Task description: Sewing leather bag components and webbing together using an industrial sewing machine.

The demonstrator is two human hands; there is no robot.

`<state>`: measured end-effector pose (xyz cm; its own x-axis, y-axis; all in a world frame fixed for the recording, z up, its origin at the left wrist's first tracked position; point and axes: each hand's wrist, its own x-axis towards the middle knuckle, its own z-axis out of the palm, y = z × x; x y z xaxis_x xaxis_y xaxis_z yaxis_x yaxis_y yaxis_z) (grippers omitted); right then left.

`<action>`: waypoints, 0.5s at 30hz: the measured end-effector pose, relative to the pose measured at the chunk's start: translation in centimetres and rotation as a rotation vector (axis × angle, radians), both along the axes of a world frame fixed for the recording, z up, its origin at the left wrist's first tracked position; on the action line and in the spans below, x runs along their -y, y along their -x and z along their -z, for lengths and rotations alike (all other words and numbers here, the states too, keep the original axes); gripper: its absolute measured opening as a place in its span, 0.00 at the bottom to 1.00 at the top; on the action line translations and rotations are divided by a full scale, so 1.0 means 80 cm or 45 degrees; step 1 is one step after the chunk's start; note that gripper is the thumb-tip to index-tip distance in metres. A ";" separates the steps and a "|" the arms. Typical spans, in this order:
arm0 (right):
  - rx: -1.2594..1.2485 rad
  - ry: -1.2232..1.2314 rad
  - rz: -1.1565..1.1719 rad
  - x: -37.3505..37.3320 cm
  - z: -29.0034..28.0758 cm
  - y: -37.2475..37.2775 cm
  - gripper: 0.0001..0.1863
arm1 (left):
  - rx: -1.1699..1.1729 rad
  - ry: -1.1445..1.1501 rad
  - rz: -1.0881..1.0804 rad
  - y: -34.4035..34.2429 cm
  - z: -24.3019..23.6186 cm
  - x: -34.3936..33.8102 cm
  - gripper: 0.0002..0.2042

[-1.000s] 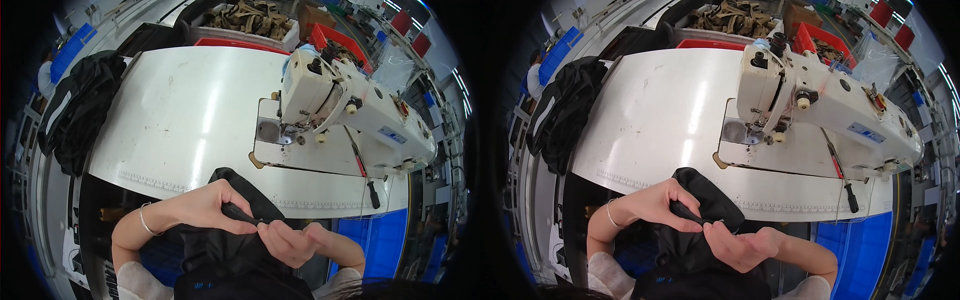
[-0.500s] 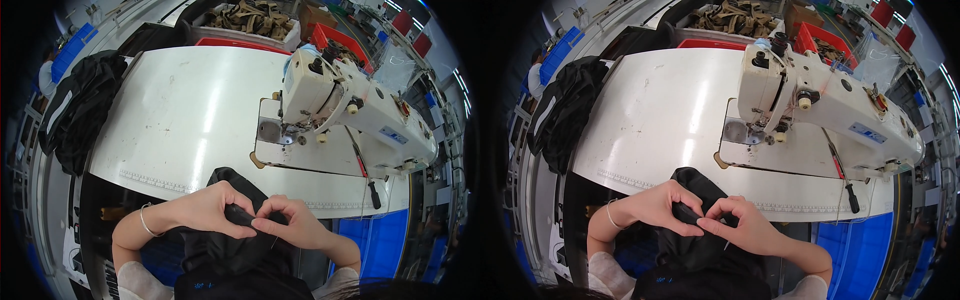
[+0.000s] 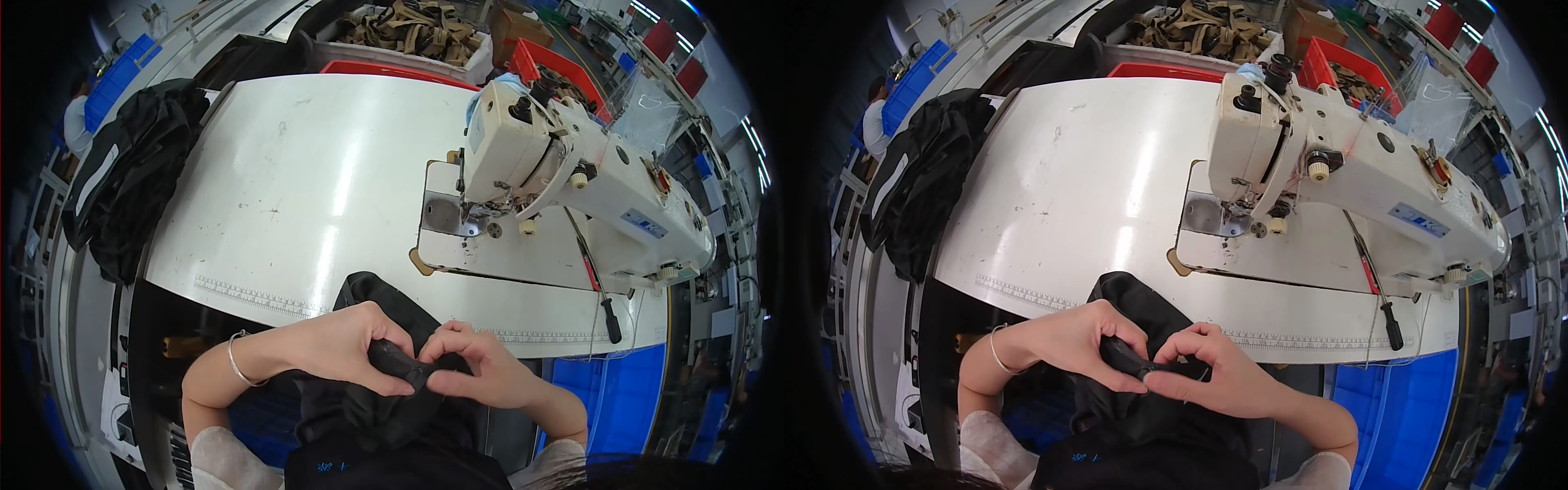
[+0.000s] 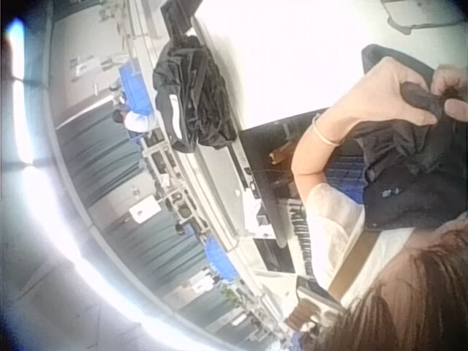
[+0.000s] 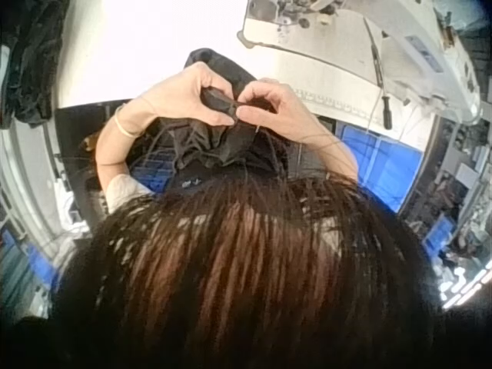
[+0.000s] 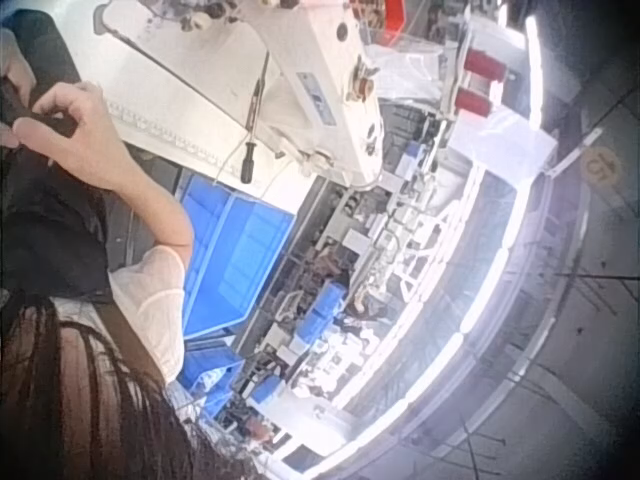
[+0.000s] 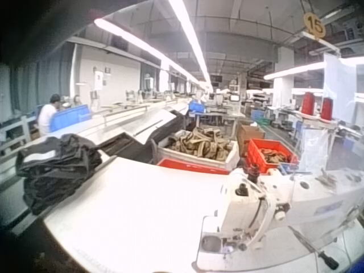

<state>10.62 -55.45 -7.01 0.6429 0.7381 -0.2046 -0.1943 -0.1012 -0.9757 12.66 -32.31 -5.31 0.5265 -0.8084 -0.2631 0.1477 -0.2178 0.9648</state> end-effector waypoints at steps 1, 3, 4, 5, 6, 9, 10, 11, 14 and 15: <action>0.123 0.095 -0.003 -0.001 0.001 0.005 0.10 | 0.001 0.001 0.003 0.000 0.000 0.000 0.08; 0.216 0.212 -0.033 -0.002 0.002 0.007 0.11 | 0.015 0.000 -0.001 -0.001 0.000 -0.001 0.07; 0.217 0.211 -0.034 0.000 0.003 0.005 0.11 | 0.016 -0.001 -0.002 -0.002 -0.003 -0.002 0.07; 0.202 0.187 -0.049 0.001 0.006 0.004 0.11 | -0.022 -0.048 0.007 -0.004 -0.007 -0.004 0.06; 0.186 0.164 -0.063 0.003 0.007 0.003 0.11 | -0.061 -0.094 0.018 -0.005 -0.009 -0.005 0.06; 0.149 0.166 -0.047 0.006 0.007 0.003 0.12 | -0.137 -0.069 0.040 -0.008 -0.003 -0.008 0.04; 0.149 0.167 -0.046 0.007 0.006 0.004 0.12 | -0.137 -0.069 0.042 -0.008 0.000 -0.009 0.04; 0.130 0.143 -0.012 0.007 0.005 0.006 0.12 | -0.112 -0.025 0.041 -0.009 0.003 -0.009 0.04; 0.132 0.112 0.019 0.005 0.000 0.007 0.11 | -0.074 0.021 0.013 -0.007 0.008 -0.011 0.04; 0.154 0.110 0.023 0.004 -0.002 0.007 0.11 | -0.062 0.027 -0.007 -0.007 0.008 -0.011 0.04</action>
